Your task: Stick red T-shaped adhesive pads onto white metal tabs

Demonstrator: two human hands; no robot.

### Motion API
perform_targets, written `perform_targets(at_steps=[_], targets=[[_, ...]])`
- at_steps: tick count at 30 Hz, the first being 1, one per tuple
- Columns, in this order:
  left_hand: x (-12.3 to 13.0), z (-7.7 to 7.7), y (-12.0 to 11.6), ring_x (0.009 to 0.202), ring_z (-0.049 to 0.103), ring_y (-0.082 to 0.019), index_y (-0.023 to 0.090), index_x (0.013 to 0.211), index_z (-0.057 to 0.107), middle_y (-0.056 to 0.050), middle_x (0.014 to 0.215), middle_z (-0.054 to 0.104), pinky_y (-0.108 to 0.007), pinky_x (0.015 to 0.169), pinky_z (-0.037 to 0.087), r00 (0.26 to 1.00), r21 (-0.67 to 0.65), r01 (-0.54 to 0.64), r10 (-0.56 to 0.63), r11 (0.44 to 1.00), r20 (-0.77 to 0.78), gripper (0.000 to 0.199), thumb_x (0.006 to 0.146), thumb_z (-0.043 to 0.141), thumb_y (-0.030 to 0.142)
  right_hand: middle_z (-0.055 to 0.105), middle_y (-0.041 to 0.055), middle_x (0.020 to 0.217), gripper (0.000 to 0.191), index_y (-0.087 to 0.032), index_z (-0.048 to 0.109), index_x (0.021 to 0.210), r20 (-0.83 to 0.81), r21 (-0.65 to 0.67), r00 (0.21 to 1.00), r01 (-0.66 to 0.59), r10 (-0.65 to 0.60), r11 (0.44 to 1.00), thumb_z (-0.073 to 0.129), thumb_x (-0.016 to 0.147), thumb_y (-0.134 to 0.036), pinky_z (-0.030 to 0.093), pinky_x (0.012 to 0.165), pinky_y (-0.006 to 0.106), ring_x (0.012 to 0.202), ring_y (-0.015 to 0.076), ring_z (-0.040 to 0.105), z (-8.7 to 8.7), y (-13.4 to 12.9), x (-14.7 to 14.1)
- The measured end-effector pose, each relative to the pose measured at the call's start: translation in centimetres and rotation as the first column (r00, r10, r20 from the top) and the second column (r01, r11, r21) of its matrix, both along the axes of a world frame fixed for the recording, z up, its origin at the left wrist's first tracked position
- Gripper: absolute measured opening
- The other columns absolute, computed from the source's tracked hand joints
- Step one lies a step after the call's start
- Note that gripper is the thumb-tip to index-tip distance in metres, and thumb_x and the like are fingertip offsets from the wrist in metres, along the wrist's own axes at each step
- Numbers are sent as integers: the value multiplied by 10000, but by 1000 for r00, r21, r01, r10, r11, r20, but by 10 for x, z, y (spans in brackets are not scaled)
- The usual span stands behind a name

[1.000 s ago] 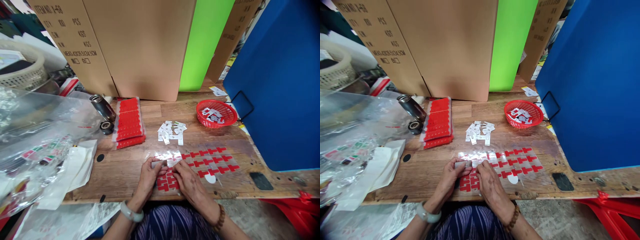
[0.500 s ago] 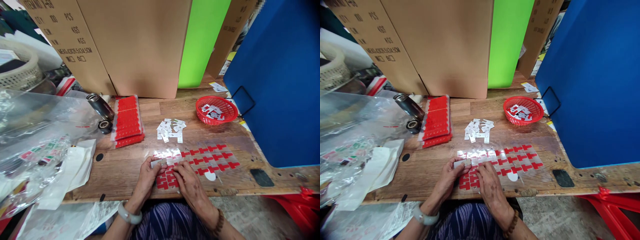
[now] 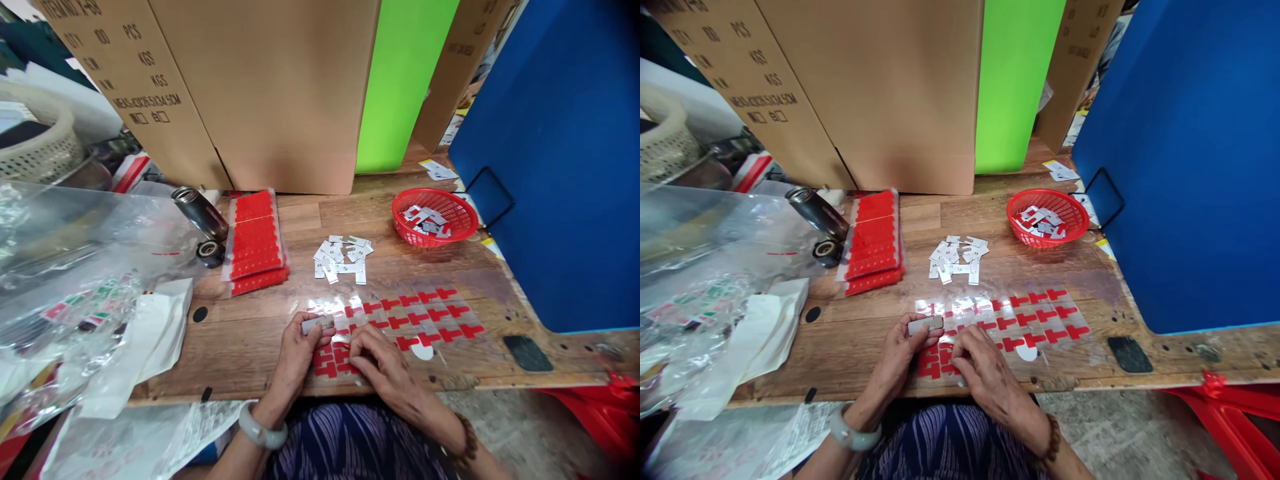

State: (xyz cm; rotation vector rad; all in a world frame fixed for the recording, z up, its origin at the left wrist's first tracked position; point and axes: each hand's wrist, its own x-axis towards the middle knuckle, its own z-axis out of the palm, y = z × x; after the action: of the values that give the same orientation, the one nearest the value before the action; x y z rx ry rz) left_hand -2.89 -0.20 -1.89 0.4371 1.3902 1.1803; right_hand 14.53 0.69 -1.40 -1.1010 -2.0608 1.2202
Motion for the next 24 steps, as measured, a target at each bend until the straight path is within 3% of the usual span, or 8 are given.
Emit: perform_targets(at_steps=[6,9,15,20,24], targets=[[0,0,-1,696,710,-170,165,908,525,-37,711,711,-245,709,541,1000,-8,-7,7,1000,25,326,681,750,225,545,15,863,91,-215,502,909,-22,-33,985,171,-172,985,480,878,-134,461,720,287,776,157,538,-9,1,-1],[0,-1,-1,691,710,-165,169,902,520,-41,724,715,-239,707,541,999,-9,-10,11,1000,31,303,693,738,204,536,40,965,159,-222,519,960,-27,39,993,113,-112,993,481,863,-102,469,783,313,873,174,543,-17,-1,-4],[1,-2,-1,711,715,-181,163,913,518,-50,734,721,-255,716,547,1000,-1,-15,15,1000,1,302,702,731,205,509,34,861,191,-202,495,802,33,109,990,131,-135,985,391,899,-75,448,744,320,808,174,517,-19,-1,-12],[2,1,0,730,716,-183,155,914,521,-68,771,729,-258,715,551,1000,4,-9,9,1000,-7,281,716,715,199,530,21,839,170,-206,486,774,-42,72,998,53,-50,996,443,890,-90,428,750,314,812,172,509,-13,-2,-8],[1,0,0,736,715,-186,159,908,531,-64,772,724,-253,699,555,999,-4,-34,34,999,29,332,676,760,217,555,6,815,140,-206,510,752,-126,-71,991,40,-49,997,501,882,-154,435,727,283,784,157,531,-8,-1,1]])
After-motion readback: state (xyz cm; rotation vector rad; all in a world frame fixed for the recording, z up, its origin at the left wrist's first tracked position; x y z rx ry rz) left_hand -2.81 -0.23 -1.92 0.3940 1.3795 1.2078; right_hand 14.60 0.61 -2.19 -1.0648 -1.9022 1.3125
